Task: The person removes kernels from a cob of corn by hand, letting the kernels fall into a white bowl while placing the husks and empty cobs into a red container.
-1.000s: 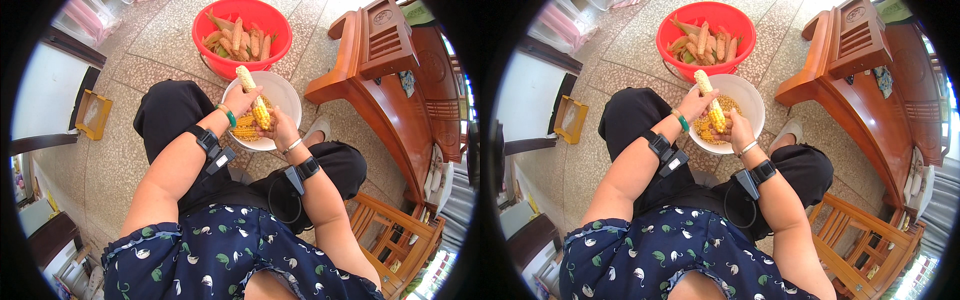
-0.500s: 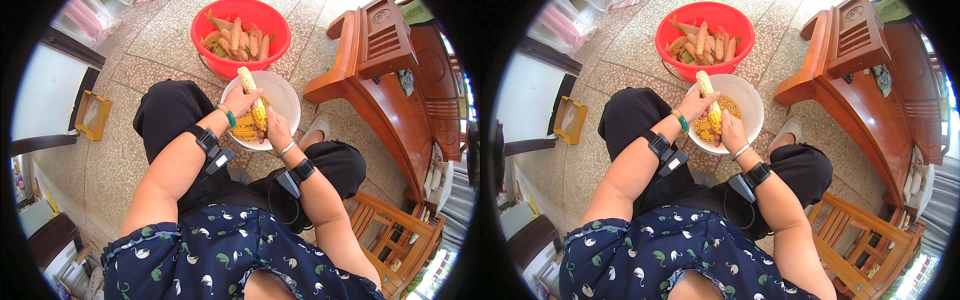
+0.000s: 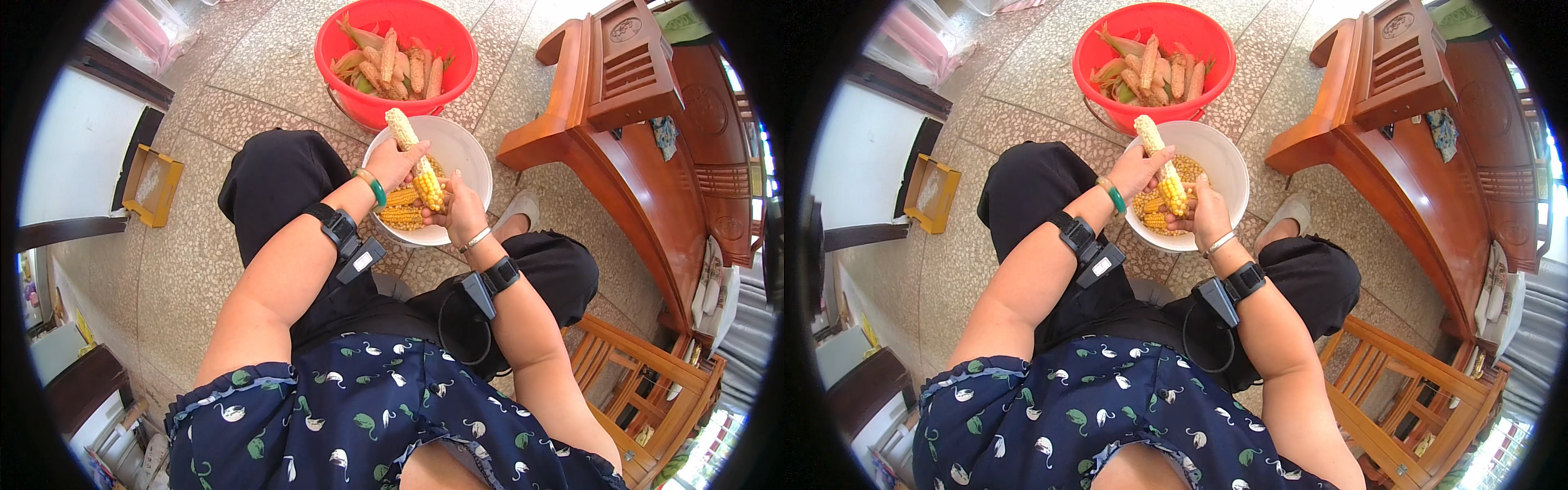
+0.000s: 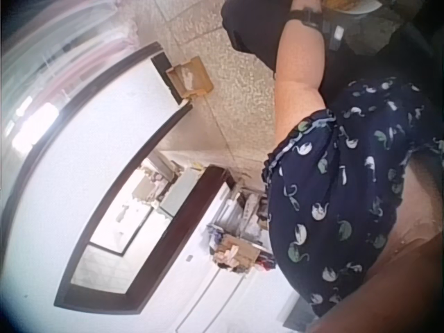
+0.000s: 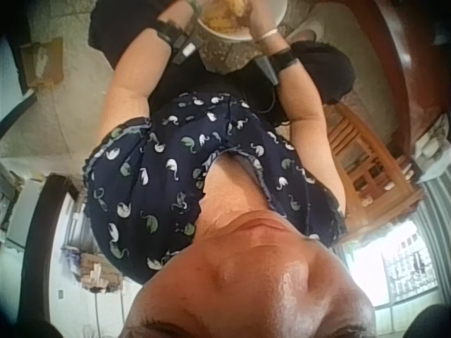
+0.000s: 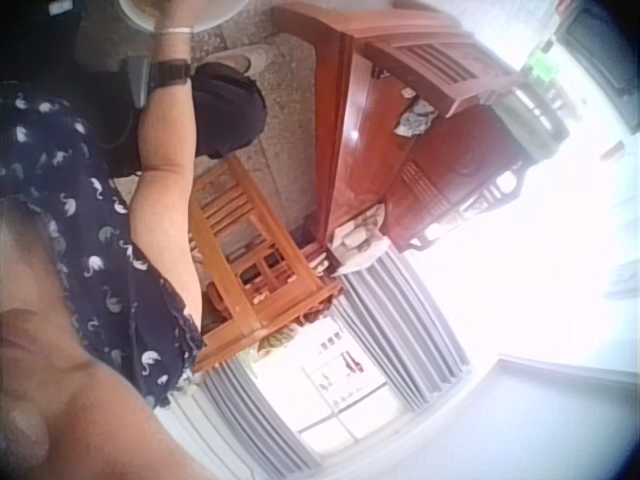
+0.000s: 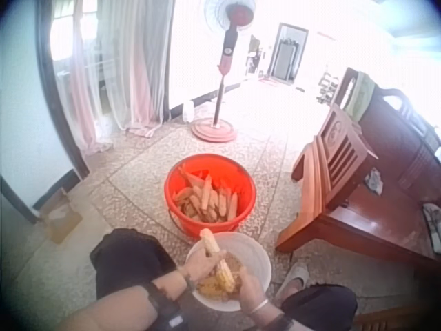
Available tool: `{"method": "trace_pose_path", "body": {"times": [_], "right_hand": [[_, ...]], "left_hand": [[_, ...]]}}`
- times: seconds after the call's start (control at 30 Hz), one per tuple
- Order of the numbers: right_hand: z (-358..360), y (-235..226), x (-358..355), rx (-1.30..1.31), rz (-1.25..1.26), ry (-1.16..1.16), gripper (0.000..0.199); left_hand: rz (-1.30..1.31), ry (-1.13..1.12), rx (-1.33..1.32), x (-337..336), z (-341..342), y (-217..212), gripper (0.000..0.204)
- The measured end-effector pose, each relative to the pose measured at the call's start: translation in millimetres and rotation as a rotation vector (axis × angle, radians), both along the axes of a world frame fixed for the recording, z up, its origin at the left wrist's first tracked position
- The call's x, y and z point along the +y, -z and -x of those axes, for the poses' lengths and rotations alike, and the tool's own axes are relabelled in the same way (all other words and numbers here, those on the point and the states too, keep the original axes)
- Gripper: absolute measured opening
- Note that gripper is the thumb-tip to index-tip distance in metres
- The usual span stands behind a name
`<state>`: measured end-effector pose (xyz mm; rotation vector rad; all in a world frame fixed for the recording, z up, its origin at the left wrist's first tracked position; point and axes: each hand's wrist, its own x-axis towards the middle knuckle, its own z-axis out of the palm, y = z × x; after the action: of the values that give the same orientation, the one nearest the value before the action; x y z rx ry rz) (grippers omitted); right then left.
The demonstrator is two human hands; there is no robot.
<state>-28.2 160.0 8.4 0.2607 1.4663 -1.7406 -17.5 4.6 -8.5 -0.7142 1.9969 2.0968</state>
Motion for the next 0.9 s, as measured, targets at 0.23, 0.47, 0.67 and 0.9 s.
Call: {"method": "trace_pose_path", "body": {"times": [0.23,0.47,0.67,0.9], "right_hand": [[0.1,-0.8,1.2,0.025,0.035,-0.086,0.044],[-7.7,1.4,0.6,0.236,0.058,-0.144,0.033],[-14.5,0.2,-4.3,0.29,-0.001,-0.114,0.032],[-8.5,-0.8,-2.9,0.281,-0.007,-0.102,0.036]], "left_hand": [[-0.027,-0.048,-0.039,0.6,0.0,-4.8,0.033],[-0.061,-0.074,-0.031,0.1,-0.6,-5.7,0.032],[0.008,-0.022,-0.044,-1.5,-0.4,-4.7,0.032],[0.02,-0.054,0.049,0.0,-1.0,-3.5,0.035]]}}
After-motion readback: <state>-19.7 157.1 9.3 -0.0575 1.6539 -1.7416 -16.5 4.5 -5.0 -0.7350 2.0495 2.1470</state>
